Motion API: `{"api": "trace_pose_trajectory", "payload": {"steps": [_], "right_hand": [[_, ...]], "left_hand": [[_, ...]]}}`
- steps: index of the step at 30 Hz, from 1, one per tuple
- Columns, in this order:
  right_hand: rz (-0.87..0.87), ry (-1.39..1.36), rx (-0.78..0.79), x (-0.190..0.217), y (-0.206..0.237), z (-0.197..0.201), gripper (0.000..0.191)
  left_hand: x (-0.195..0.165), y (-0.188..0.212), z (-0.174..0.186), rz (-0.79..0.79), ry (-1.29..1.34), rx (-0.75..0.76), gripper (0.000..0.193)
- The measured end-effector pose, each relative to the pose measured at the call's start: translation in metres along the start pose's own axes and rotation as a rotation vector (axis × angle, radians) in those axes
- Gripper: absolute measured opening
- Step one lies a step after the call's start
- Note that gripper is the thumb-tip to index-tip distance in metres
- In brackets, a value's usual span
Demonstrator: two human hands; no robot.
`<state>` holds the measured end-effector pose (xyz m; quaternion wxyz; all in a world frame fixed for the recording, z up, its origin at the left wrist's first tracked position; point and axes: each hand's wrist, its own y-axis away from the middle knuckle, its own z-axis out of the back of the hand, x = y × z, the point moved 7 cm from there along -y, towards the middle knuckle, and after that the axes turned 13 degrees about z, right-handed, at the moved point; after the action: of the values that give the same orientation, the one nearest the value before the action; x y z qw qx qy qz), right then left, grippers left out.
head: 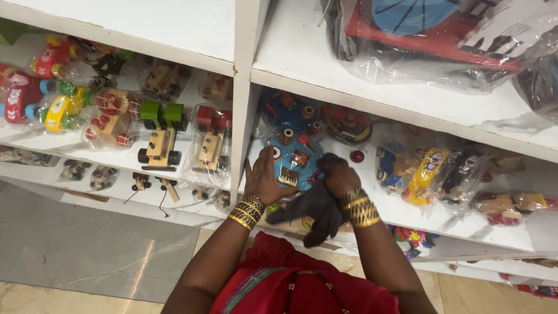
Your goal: The person wipes wooden toys and decorative items on white display shelves using a gray cloth. They lift items such as a toy bus and a wooden model, wipe them and the shelf surface, then place them back and move to the next shelf compartment.
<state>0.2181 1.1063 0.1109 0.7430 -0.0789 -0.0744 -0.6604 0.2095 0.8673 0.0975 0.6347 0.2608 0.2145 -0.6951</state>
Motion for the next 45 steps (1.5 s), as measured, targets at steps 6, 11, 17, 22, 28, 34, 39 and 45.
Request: {"api": "trace_pose_trajectory", "payload": {"steps": [6, 11, 17, 22, 28, 34, 39, 45], "right_hand": [[0.111, -0.084, 0.151, 0.046, 0.063, 0.013, 0.039], [0.327, -0.33, -0.152, 0.058, 0.049, 0.077, 0.032], [0.522, -0.259, -0.46, 0.127, -0.028, 0.064, 0.048], [0.474, 0.147, -0.409, 0.158, -0.021, 0.014, 0.04], [0.437, -0.029, -0.317, 0.134, 0.051, -0.018, 0.041], [0.276, -0.08, -0.252, 0.084, 0.088, -0.002, 0.042], [0.157, -0.133, -0.252, 0.057, 0.079, 0.023, 0.033], [0.295, -0.205, -0.454, 0.067, 0.074, 0.005, 0.039]], "left_hand": [[-0.007, 0.004, 0.007, -0.017, -0.051, -0.001, 0.146], [0.013, -0.006, -0.021, 0.029, -0.064, 0.061, 0.142], [0.047, -0.036, -0.06, -0.038, -0.038, -0.217, 0.071], [0.055, -0.041, -0.07, -0.206, -0.152, -0.382, 0.061], [0.04, -0.02, -0.05, -0.094, -0.061, -0.15, 0.115], [0.002, 0.003, 0.0, 0.0, 0.024, -0.029, 0.147], [-0.009, 0.008, 0.01, -0.026, 0.028, -0.042, 0.149], [-0.009, 0.012, 0.004, -0.076, -0.039, -0.072, 0.132]]}}
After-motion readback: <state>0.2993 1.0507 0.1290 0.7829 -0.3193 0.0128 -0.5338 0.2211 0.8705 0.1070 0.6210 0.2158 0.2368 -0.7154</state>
